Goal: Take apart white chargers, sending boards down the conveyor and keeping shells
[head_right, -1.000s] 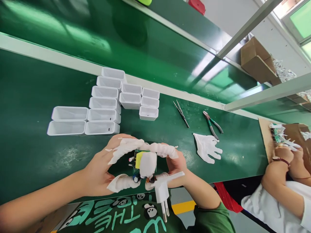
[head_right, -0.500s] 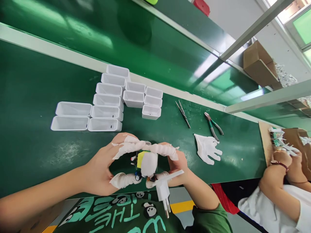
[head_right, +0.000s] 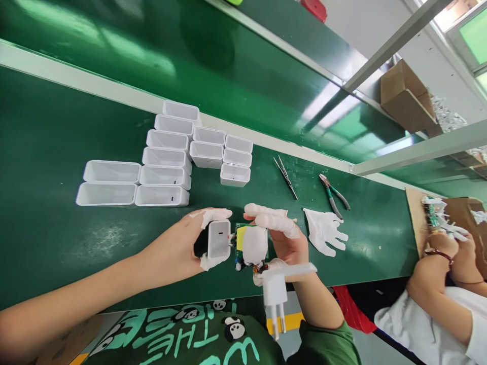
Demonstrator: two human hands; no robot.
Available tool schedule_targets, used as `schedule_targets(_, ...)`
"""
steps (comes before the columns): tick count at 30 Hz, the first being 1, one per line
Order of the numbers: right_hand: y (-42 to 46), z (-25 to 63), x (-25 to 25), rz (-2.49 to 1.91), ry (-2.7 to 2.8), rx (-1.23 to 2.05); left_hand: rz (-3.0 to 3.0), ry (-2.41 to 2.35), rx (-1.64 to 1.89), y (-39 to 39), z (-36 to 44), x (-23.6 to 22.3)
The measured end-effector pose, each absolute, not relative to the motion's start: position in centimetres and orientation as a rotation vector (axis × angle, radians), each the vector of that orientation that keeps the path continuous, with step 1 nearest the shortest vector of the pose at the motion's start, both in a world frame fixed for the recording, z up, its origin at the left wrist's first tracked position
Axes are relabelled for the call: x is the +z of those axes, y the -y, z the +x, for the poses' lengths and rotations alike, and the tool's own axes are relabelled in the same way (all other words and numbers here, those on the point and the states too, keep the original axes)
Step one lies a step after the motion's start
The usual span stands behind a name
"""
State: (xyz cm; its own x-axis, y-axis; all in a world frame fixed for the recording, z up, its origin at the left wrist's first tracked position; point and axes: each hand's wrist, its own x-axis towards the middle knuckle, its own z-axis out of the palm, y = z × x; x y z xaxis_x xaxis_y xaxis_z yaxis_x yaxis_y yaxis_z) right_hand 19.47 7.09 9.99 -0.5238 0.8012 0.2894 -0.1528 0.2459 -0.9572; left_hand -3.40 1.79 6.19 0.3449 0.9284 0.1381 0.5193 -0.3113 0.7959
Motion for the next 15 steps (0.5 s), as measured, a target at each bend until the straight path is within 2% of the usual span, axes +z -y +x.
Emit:
schedule_targets(4,-6.8,19.5,10.6,-0.648,1.728,1.355,1.79,-1.118,0.929,-1.9,-3.9,7.5)
schedule_targets(10,-6.6,18.9,10.4,-0.577,1.723,1.383,1.888,-0.979,1.066,-2.2,-4.0,8.4)
schedule_targets(15,-6.4,19.2,9.7,-0.615,1.752,1.339,1.889,-0.918,1.062,-2.2,-4.1,8.3)
